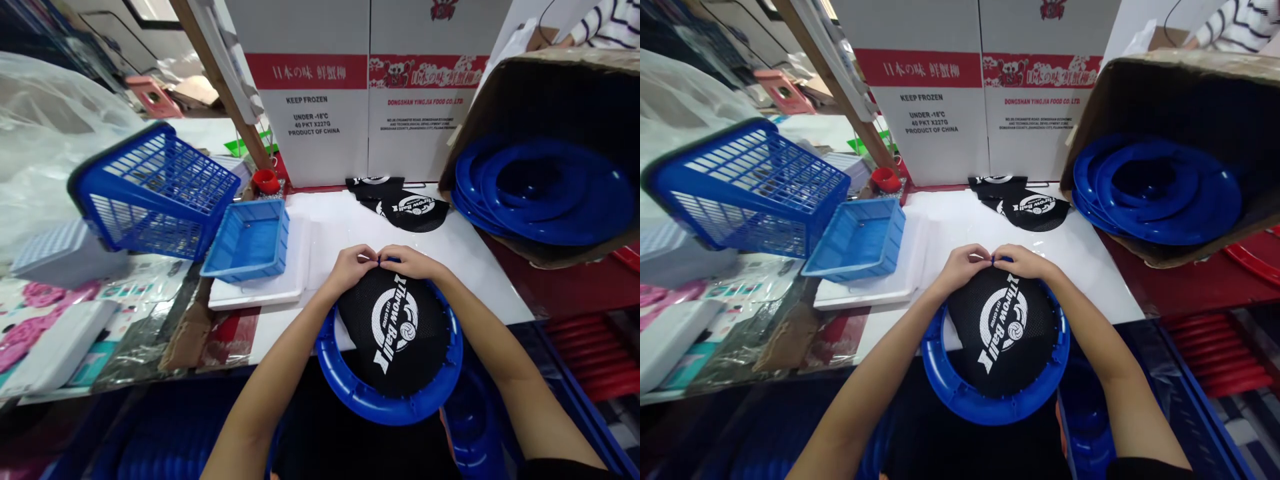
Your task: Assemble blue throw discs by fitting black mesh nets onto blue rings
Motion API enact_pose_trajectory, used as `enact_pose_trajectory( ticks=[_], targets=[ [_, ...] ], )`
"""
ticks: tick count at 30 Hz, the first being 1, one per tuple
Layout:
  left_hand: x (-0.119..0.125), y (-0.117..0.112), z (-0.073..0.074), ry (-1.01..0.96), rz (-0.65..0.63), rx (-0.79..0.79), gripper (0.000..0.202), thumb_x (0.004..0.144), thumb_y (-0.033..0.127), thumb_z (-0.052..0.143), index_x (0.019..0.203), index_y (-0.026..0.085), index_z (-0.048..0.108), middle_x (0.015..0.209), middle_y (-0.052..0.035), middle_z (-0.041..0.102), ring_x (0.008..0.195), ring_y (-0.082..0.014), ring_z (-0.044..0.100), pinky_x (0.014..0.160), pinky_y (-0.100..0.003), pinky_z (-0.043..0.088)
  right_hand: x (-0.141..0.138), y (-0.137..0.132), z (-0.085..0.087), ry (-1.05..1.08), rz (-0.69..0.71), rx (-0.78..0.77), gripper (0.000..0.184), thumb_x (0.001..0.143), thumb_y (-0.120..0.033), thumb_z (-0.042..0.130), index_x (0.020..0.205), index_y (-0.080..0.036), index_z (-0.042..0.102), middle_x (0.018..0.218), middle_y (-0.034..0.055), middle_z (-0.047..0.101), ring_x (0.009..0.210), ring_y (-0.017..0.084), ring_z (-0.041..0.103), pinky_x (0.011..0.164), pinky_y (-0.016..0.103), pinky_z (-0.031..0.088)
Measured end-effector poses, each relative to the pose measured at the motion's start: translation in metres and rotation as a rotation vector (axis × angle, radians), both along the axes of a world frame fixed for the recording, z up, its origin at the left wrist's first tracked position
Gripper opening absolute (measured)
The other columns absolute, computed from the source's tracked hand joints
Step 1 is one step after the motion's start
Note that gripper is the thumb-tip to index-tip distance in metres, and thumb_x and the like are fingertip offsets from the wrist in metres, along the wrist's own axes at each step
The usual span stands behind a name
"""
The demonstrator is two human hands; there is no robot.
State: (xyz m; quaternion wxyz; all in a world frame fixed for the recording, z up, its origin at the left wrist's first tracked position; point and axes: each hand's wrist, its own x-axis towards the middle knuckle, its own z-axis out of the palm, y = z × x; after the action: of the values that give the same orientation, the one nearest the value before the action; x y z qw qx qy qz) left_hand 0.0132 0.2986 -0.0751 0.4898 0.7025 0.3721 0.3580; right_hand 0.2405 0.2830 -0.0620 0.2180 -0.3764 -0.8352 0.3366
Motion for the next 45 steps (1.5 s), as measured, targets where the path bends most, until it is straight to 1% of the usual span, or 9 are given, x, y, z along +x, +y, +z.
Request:
enact_pose_trajectory(
  ticks=[10,18,24,27,32,35,39,42,45],
  targets=[
    [-0.002,0.000,-0.003,-0.051,0.049,0.055,0.006,0.079,0.020,0.078,0.081,0.018,0.073,0.086,-0.0028,0.079,0.081,-0.0190,0.075,0.080,-0.033,0.066,-0.005,0.002,-0.001,-0.020,-0.024,0.050,0.019,0.102,-0.034,0.055,0.089,-0.022,0.061,0.092,0.0049,0.067,0.092,0.023,0.061,0.094,0.040,0.051],
    [-0.007,0.014,-0.004,-0.064,-0.101,0.020,0.012,0.077,0.019,0.080,0.088,0.016,0.075,0.094,-0.0047,0.080,0.088,-0.0220,0.080,0.088,-0.035,0.066,-0.007,0.003,0.001,-0.032,-0.065,0.018,0.017,0.097,-0.035,0.055,0.086,-0.023,0.058,0.091,0.0040,0.065,0.090,0.022,0.060,0.093,0.038,0.049],
    [-0.009,0.031,-0.004,-0.035,-0.197,-0.051,0.022,0.074,0.020,0.083,0.094,0.014,0.078,0.098,-0.0082,0.082,0.092,-0.0238,0.079,0.089,-0.039,0.065,-0.004,0.008,0.008,-0.083,0.013,0.007,0.019,0.098,-0.034,0.054,0.084,-0.022,0.058,0.095,0.0058,0.066,0.094,0.023,0.062,0.092,0.038,0.049],
    [-0.010,0.037,-0.001,-0.016,-0.241,-0.045,0.025,0.072,0.020,0.084,0.096,0.013,0.079,0.098,-0.0092,0.082,0.094,-0.0244,0.078,0.091,-0.040,0.064,-0.005,0.007,0.012,-0.129,0.016,0.015,0.019,0.099,-0.033,0.052,0.085,-0.022,0.058,0.094,0.0060,0.067,0.091,0.023,0.062,0.089,0.038,0.048],
    [-0.011,0.038,0.002,0.019,-0.285,-0.015,0.022,0.078,0.015,0.077,0.100,0.014,0.079,0.100,-0.0068,0.081,0.088,-0.0211,0.080,0.083,-0.034,0.065,-0.008,0.007,0.012,-0.159,-0.008,0.034,0.018,0.100,-0.030,0.053,0.084,-0.022,0.059,0.091,0.0053,0.067,0.089,0.022,0.062,0.088,0.037,0.049],
    [-0.009,0.035,0.002,0.035,-0.278,0.078,0.020,0.078,0.009,0.074,0.097,0.015,0.078,0.100,-0.0054,0.079,0.086,-0.0191,0.079,0.078,-0.030,0.065,-0.009,0.009,0.009,-0.126,-0.002,0.034,0.016,0.099,-0.029,0.053,0.086,-0.022,0.060,0.094,0.0063,0.068,0.092,0.023,0.063,0.090,0.038,0.050],
    [-0.006,0.030,-0.001,-0.011,-0.228,0.224,0.023,0.076,0.001,0.069,0.093,0.015,0.077,0.101,-0.0045,0.073,0.083,-0.0144,0.075,0.080,-0.028,0.066,-0.010,0.009,0.008,-0.126,-0.012,0.044,0.015,0.097,-0.029,0.053,0.086,-0.022,0.059,0.091,0.0069,0.066,0.090,0.025,0.062,0.091,0.041,0.051],
    [-0.005,0.029,-0.003,-0.049,-0.214,0.220,0.022,0.077,0.000,0.068,0.091,0.014,0.076,0.100,-0.0044,0.071,0.082,-0.0132,0.074,0.080,-0.027,0.066,-0.012,0.007,0.007,-0.140,-0.011,0.072,0.016,0.098,-0.028,0.051,0.086,-0.022,0.060,0.091,0.0072,0.066,0.091,0.025,0.062,0.093,0.042,0.051],
    [-0.005,0.030,-0.005,-0.060,-0.233,0.140,0.021,0.077,0.000,0.069,0.092,0.014,0.075,0.099,-0.0045,0.074,0.082,-0.0146,0.075,0.081,-0.029,0.065,-0.013,0.004,0.007,-0.156,-0.014,0.101,0.019,0.100,-0.027,0.049,0.086,-0.022,0.061,0.092,0.0080,0.066,0.094,0.026,0.061,0.097,0.044,0.050]
  ],
)
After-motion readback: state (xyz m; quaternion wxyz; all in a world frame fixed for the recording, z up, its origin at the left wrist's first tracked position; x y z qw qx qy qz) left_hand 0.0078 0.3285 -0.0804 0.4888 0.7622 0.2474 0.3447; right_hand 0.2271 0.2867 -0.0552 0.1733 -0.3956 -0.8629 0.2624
